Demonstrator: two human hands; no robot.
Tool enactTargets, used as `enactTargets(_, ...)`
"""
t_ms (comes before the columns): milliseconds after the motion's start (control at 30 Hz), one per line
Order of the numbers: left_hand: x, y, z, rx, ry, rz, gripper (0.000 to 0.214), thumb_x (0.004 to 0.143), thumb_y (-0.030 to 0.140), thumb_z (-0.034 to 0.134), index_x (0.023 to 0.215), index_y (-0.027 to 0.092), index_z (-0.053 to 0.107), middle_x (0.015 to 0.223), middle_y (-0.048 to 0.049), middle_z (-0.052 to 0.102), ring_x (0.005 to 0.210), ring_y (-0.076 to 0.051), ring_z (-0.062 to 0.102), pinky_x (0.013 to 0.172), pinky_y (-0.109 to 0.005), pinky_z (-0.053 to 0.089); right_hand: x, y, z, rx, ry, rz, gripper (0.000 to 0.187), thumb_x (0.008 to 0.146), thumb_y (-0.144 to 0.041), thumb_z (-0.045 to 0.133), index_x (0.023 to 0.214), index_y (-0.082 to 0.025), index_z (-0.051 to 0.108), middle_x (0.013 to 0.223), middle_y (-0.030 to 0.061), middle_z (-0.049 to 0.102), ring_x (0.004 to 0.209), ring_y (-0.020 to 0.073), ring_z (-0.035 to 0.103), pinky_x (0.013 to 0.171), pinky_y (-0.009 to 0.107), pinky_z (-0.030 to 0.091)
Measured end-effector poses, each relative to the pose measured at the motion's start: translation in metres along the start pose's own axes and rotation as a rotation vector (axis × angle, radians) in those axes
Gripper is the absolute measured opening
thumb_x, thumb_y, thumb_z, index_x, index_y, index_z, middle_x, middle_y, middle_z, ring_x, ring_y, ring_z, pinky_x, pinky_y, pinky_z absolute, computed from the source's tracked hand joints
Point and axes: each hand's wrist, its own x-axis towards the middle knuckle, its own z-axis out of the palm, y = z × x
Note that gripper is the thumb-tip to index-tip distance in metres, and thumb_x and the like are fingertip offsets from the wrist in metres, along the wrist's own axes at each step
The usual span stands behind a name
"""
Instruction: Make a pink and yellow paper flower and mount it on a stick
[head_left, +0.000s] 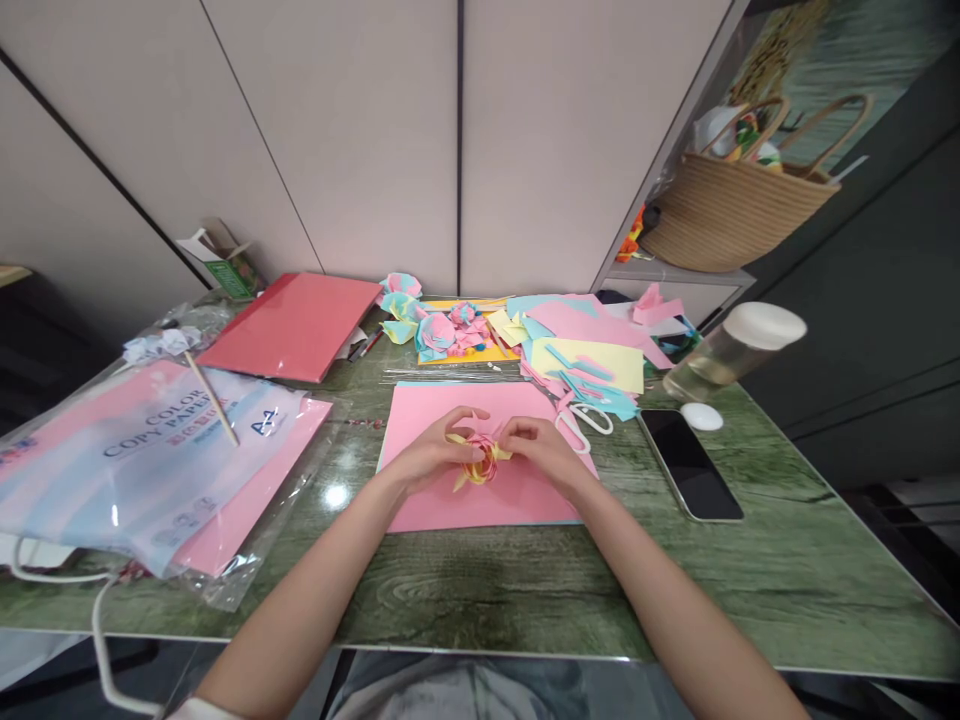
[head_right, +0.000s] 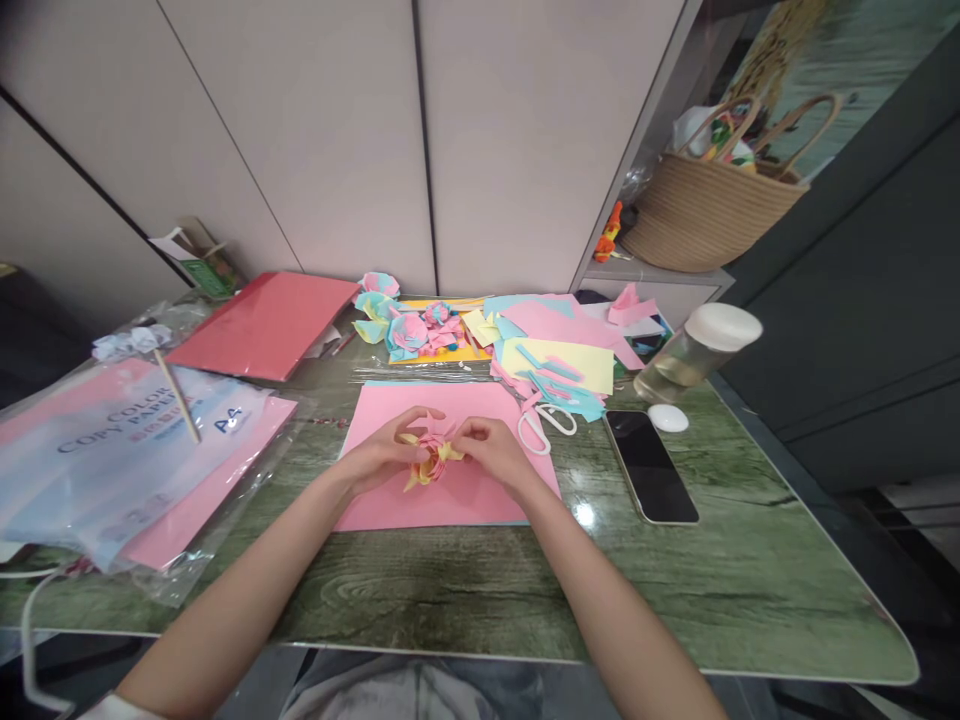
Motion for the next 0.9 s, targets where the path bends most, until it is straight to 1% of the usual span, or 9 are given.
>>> enactTargets(167, 0.001, 0.001, -0.004, 0.001, 0.039, -0.006, 0.052, 0.063, 0.018, 0.066, 0.110, 0.022, 0.045, 0.081, -0.0016, 0.055, 0.065, -0.011, 0.055, 0.061, -0.024, 0.041, 0.000, 0.002, 0.004, -0.177, 0.137, -0.105, 0.006, 0.067, -0.020, 0.054, 0.066, -0.017, 0.058, 0.064, -0.0013, 0.058, 0.060, 0.0108, 0.050, 0.058, 0.023, 0.039)
enactTargets(200, 0.001, 0.001, -0.004, -0.001, 0.045, -0.001, 0.052, 0.063, 0.018, 0.066, 0.110, 0.022, 0.044, 0.081, -0.0017, 0.056, 0.065, -0.011, 0.055, 0.061, -0.024, 0.041, 0.000, 0.002, 0.005, -0.186, 0.146, -0.114, 0.007, 0.068, -0.022, 0.054, 0.067, -0.017, 0.059, 0.065, -0.0007, 0.059, 0.061, 0.0112, 0.051, 0.059, 0.024, 0.040)
enactTargets(333, 0.000, 0.004, -0.004, -0.001, 0.074, 0.017, 0.053, 0.063, 0.019, 0.066, 0.111, 0.022, 0.043, 0.075, -0.0001, 0.056, 0.062, -0.011, 0.055, 0.059, -0.024, 0.040, 0.000, -0.001, 0.004, -0.095, 0.076, -0.107, 0.016, 0.069, -0.030, 0.058, 0.074, -0.016, 0.061, 0.072, 0.0021, 0.062, 0.066, 0.0125, 0.055, 0.062, 0.025, 0.044)
enactTargets(400, 0.000, 0.004, -0.003, 0.001, 0.083, 0.028, 0.054, 0.063, 0.020, 0.066, 0.112, 0.022, 0.043, 0.074, 0.0007, 0.055, 0.061, -0.010, 0.054, 0.058, -0.024, 0.040, 0.000, -0.002, 0.003, -0.078, 0.075, -0.101, 0.019, 0.068, -0.032, 0.060, 0.076, -0.016, 0.062, 0.074, 0.0034, 0.064, 0.067, 0.0134, 0.056, 0.063, 0.026, 0.045)
enactTargets(533, 0.001, 0.002, -0.003, 0.045, 0.122, 0.055, 0.055, 0.061, 0.021, 0.067, 0.111, 0.022, 0.043, 0.075, 0.0011, 0.053, 0.061, -0.010, 0.054, 0.058, -0.023, 0.041, -0.001, 0.001, 0.006, -0.112, 0.132, -0.090, 0.019, 0.068, -0.033, 0.060, 0.075, -0.016, 0.063, 0.075, 0.0043, 0.066, 0.068, 0.0148, 0.059, 0.064, 0.028, 0.046)
enactTargets(700, 0.004, -0.002, -0.002, 0.139, 0.195, 0.104, 0.056, 0.057, 0.019, 0.069, 0.107, 0.021, 0.045, 0.075, 0.0028, 0.046, 0.058, -0.008, 0.052, 0.055, -0.020, 0.040, -0.002, 0.007, 0.011, -0.192, 0.241, -0.090, 0.018, 0.070, -0.033, 0.058, 0.075, -0.016, 0.063, 0.074, 0.0043, 0.066, 0.068, 0.0154, 0.059, 0.065, 0.029, 0.047)
enactTargets(767, 0.004, -0.003, -0.002, 0.147, 0.199, 0.107, 0.056, 0.058, 0.019, 0.069, 0.108, 0.021, 0.045, 0.076, 0.0026, 0.045, 0.058, -0.007, 0.052, 0.055, -0.020, 0.040, -0.002, 0.008, 0.011, -0.141, 0.225, -0.083, 0.018, 0.069, -0.031, 0.058, 0.077, -0.016, 0.063, 0.077, 0.0049, 0.066, 0.070, 0.0156, 0.060, 0.067, 0.029, 0.047)
enactTargets(900, 0.004, -0.002, -0.003, 0.134, 0.195, 0.096, 0.056, 0.059, 0.021, 0.068, 0.110, 0.021, 0.044, 0.078, 0.0019, 0.045, 0.059, -0.006, 0.050, 0.057, -0.020, 0.040, -0.001, 0.009, 0.009, 0.029, 0.147, -0.027, 0.022, 0.066, -0.028, 0.061, 0.084, -0.016, 0.063, 0.084, 0.0055, 0.067, 0.074, 0.0151, 0.061, 0.070, 0.028, 0.047)
